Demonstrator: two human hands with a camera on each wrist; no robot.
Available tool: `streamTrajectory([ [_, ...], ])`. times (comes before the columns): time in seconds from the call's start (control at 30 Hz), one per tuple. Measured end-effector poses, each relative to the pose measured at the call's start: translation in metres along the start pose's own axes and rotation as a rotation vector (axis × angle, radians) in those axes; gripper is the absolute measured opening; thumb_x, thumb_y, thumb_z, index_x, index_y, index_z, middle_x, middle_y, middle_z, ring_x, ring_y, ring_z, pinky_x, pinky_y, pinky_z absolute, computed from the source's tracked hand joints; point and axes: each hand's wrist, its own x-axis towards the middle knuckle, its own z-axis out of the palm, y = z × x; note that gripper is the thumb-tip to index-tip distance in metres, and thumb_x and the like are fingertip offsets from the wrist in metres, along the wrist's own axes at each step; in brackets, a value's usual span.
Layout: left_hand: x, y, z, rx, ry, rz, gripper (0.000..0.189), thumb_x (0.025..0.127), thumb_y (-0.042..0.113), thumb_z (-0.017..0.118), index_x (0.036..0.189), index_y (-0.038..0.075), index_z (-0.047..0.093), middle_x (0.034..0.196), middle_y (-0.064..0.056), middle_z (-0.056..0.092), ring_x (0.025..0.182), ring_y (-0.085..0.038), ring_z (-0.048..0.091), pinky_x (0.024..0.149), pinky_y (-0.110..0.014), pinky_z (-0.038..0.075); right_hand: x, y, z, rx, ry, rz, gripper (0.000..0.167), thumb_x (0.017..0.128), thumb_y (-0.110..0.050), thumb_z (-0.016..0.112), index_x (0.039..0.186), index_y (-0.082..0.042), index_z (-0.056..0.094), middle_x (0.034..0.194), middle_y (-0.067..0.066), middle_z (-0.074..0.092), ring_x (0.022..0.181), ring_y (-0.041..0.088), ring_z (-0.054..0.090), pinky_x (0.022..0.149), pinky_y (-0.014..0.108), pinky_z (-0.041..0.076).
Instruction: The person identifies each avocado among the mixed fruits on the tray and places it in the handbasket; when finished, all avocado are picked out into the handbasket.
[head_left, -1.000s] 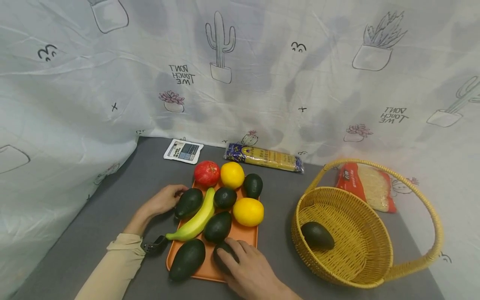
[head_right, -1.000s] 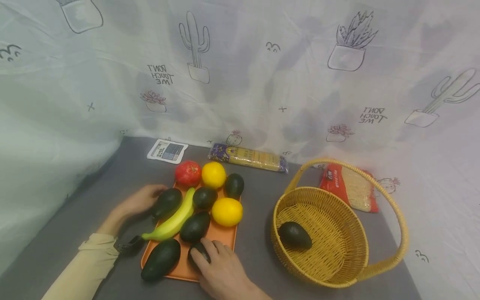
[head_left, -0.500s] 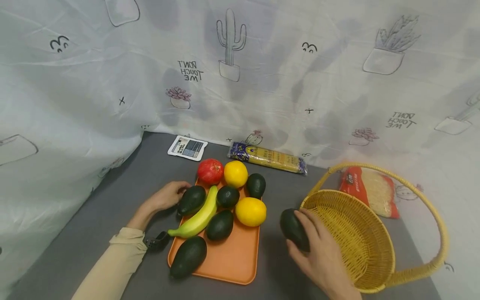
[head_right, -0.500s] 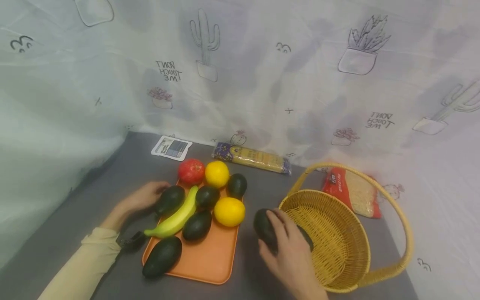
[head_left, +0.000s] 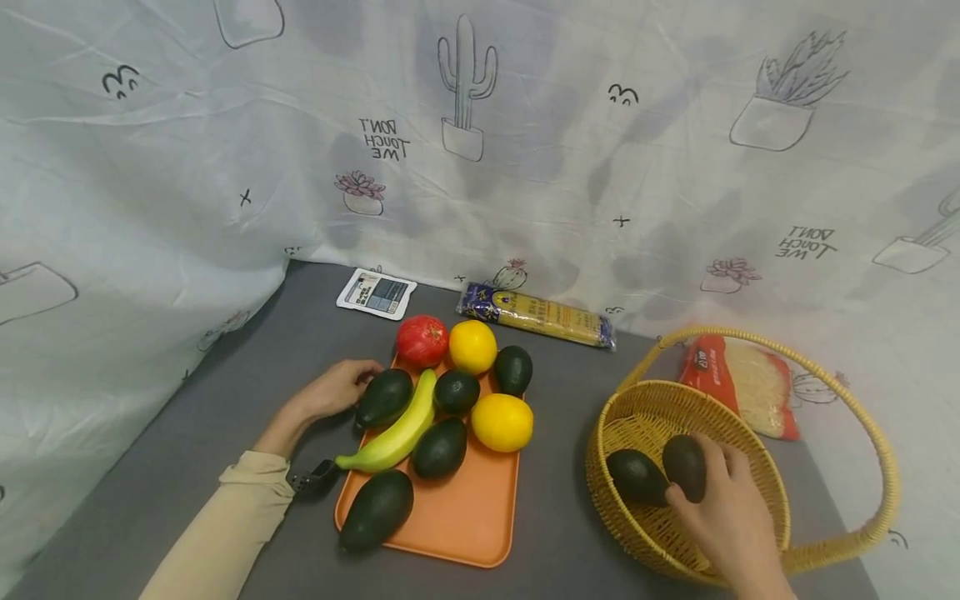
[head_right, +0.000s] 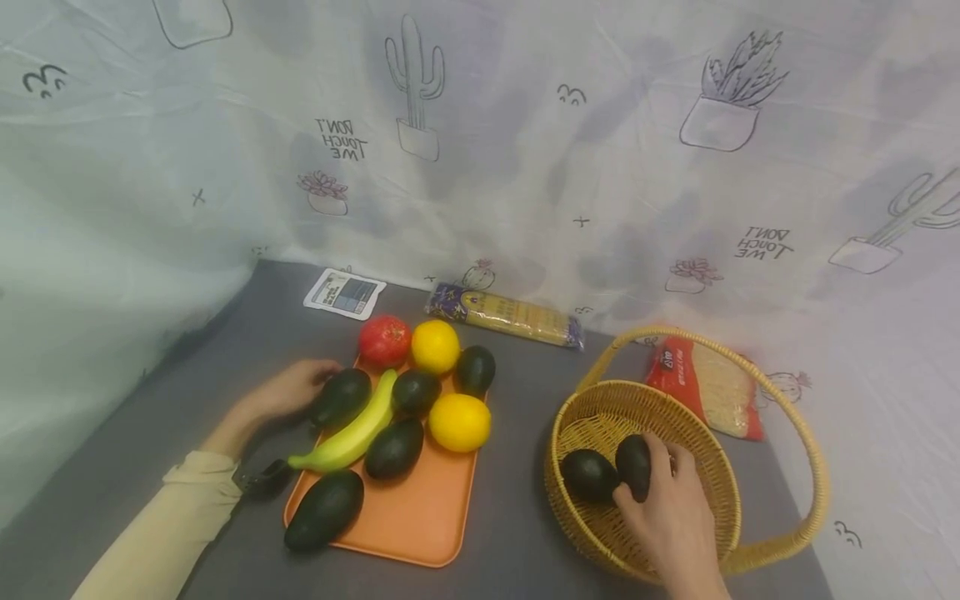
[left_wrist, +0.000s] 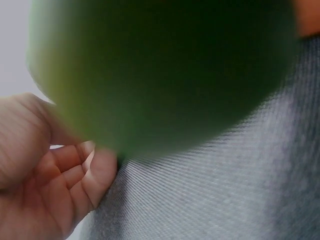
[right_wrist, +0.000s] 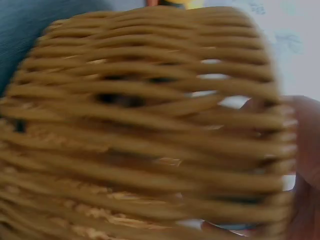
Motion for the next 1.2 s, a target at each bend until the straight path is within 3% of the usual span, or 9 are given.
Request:
streamTrajectory([
  [0.23, -0.003, 0.003, 0.001, -0.015, 0.002, 0.000, 0.028, 0.090, -0.007, 0.049, 0.115, -0.011, 0.061, 0.086, -0.013, 0.063, 0.068, -0.012, 0.054, 0.059, -0.023, 0.046, 0.003, 0.014, 0.014, -0.059, -0.088, 0.027, 0.077, 0.076, -0.022, 0.075, 0.140, 0.001, 0.041, 0.123, 0.037, 0.044, 0.091, 0.052, 0.058, 0.061, 0.056, 0.049],
  [0.33, -0.004, 0.004, 0.001, -0.021, 0.004, 0.002, 0.028, 0.090, -0.007, 0.049, 0.115, -0.011, 0.061, 0.087, -0.013, 0.063, 0.068, -0.012, 0.054, 0.059, -0.023, 0.046, 0.004, 0.017, 0.017, -0.073, -0.161, 0.044, 0.079, 0.078, -0.022, 0.074, 0.144, 0.000, 0.037, 0.127, 0.039, 0.042, 0.097, 0.055, 0.057, 0.062, 0.058, 0.050],
  [0.5, -0.005, 0.002, 0.000, -0.034, 0.005, -0.005, 0.028, 0.090, -0.007, 0.049, 0.114, -0.012, 0.061, 0.086, -0.014, 0.063, 0.068, -0.012, 0.053, 0.058, -0.023, 0.046, 0.007, 0.023, 0.025, -0.076, -0.242, 0.012, 0.077, 0.078, -0.019, 0.077, 0.143, 0.000, 0.039, 0.127, 0.040, 0.044, 0.099, 0.054, 0.058, 0.059, 0.054, 0.051],
  [0.9, -0.003, 0.003, 0.000, -0.043, -0.011, -0.018, 0.029, 0.089, -0.008, 0.048, 0.116, -0.011, 0.061, 0.089, -0.014, 0.063, 0.073, -0.015, 0.054, 0.061, -0.024, 0.046, 0.005, 0.025, 0.028, -0.070, -0.192, -0.035, 0.075, 0.075, -0.014, 0.079, 0.140, -0.001, 0.043, 0.124, 0.037, 0.046, 0.096, 0.048, 0.059, 0.053, 0.048, 0.049],
  [1.2, -0.002, 0.006, 0.000, -0.043, -0.017, -0.025, 0.029, 0.090, -0.008, 0.048, 0.116, -0.011, 0.060, 0.089, -0.014, 0.063, 0.073, -0.015, 0.054, 0.061, -0.024, 0.046, 0.003, 0.026, 0.030, -0.078, -0.170, -0.046, 0.075, 0.074, -0.014, 0.080, 0.139, -0.001, 0.045, 0.124, 0.036, 0.047, 0.100, 0.050, 0.058, 0.057, 0.053, 0.050],
])
